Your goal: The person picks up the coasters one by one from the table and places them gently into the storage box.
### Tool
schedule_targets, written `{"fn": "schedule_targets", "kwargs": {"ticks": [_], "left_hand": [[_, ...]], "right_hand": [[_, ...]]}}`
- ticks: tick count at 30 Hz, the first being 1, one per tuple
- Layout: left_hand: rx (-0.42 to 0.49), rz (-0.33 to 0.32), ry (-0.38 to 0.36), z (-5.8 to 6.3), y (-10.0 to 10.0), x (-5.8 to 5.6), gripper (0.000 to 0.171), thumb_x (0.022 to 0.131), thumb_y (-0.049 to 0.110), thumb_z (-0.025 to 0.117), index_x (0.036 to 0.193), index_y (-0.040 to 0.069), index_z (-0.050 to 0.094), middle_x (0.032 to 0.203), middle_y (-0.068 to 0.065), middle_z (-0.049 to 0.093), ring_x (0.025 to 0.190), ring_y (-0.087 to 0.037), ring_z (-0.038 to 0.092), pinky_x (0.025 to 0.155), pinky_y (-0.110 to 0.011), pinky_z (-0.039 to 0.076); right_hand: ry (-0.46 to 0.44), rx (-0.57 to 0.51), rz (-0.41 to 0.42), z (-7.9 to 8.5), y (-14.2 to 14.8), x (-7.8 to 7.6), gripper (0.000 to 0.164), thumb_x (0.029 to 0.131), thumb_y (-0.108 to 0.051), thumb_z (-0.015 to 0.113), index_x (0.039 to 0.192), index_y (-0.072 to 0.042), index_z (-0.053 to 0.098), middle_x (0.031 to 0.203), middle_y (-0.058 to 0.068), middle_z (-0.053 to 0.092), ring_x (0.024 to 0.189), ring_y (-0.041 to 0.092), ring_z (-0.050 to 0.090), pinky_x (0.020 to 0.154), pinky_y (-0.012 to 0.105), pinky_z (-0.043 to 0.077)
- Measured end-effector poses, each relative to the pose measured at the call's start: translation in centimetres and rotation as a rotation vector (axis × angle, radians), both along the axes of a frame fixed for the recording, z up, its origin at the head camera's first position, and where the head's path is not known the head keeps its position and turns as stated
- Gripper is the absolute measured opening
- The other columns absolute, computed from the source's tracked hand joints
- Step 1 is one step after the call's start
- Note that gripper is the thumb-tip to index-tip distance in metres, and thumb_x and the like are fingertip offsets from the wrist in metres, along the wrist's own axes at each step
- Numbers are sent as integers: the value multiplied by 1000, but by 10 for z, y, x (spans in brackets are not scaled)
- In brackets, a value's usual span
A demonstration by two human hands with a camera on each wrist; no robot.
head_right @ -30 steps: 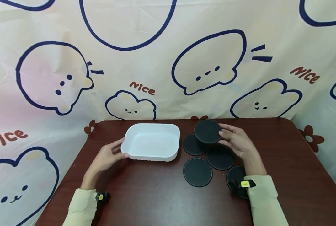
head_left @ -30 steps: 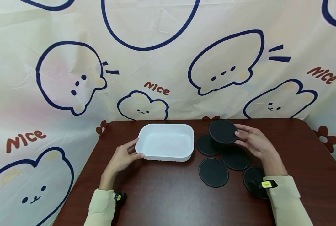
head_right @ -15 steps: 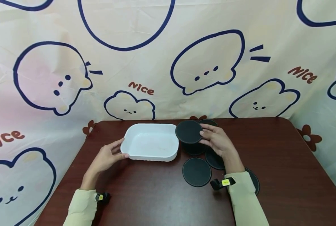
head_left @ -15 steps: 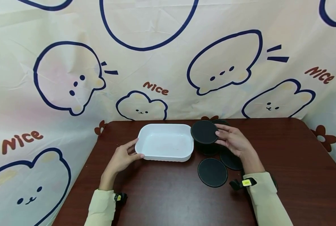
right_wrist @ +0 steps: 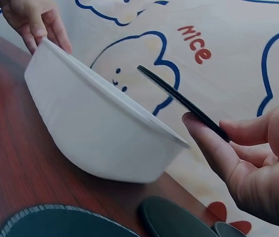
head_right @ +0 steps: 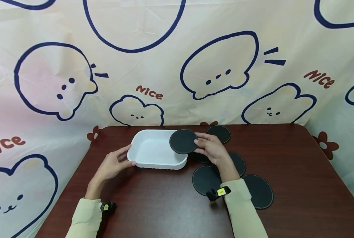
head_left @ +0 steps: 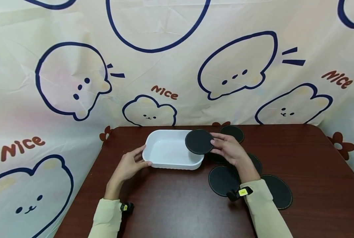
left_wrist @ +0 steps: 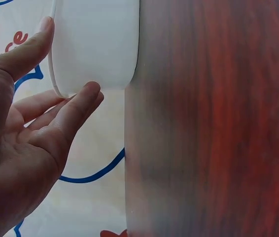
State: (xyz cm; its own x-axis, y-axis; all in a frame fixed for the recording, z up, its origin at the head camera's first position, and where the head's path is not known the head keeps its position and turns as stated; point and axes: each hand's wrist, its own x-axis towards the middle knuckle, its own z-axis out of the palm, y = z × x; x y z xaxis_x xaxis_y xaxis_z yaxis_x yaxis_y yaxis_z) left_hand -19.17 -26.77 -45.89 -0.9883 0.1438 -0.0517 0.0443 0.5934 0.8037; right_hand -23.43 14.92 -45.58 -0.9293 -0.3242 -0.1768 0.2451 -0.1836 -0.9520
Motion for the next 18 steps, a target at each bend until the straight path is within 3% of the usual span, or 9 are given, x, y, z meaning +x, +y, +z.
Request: {"fn": "schedule_targets", "kwargs": {"ticks": [11, 18], "left_hand": [[-6, 1, 5, 3, 1, 4, 88, 90, 16, 89, 163, 3, 43, 162, -26, 51, 136, -38, 65, 97, -38, 63], [-12, -7, 12, 2, 1, 2, 88, 90, 17, 89, 164, 3, 43, 161, -27, 51, 137, -39, 64, 97, -40, 63]], "right_hand": [[-7, -27, 12, 2, -30, 2, 56, 111, -1, 52, 165, 0, 37, 163, 30, 44, 106, 5, 75, 89, 24, 65], [-11, -20, -6, 3, -39, 2, 57, 109, 1, 55, 163, 3, 38, 149, 24, 57, 101, 6, 75, 83, 25, 66]]}}
